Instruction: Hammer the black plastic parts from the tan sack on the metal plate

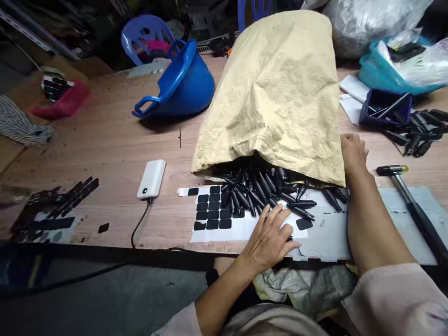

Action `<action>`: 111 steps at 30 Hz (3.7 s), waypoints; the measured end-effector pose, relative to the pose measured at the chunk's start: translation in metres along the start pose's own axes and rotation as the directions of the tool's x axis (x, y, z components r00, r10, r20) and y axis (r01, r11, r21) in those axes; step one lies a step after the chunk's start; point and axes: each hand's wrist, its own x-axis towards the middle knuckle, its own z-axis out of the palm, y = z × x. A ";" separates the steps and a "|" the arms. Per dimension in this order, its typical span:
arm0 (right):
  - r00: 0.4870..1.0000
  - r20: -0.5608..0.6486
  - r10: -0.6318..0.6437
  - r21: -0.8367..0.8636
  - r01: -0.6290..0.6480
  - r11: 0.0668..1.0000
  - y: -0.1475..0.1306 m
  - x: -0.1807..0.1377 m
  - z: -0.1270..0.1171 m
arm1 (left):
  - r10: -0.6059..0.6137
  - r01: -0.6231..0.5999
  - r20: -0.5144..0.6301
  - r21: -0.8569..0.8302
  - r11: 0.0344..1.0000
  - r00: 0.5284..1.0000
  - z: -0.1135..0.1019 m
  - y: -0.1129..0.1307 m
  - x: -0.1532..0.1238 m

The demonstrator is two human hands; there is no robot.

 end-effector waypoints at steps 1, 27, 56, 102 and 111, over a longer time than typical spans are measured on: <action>0.999 0.021 -0.034 0.005 0.034 0.999 0.005 -0.006 -0.001 | -0.004 0.004 0.005 -0.001 1.000 1.000 0.000 0.000 0.000; 0.903 -0.334 -0.270 -0.254 0.190 0.948 0.056 -0.152 0.042 | -0.119 0.152 -0.215 0.144 0.978 0.969 -0.007 -0.016 -0.007; 0.763 -0.550 -0.340 -0.065 0.368 0.928 -0.001 -0.195 0.020 | -0.194 0.237 -0.308 0.106 0.966 0.931 0.002 -0.022 -0.006; 0.669 0.645 -0.368 0.277 0.245 0.929 -0.013 -0.333 0.110 | -0.281 0.292 -0.208 0.023 0.956 0.937 -0.004 -0.018 -0.004; 0.648 0.630 -0.429 0.339 0.268 0.902 -0.037 -0.318 0.182 | -0.305 0.314 -0.256 -0.006 0.949 0.917 -0.011 -0.015 -0.010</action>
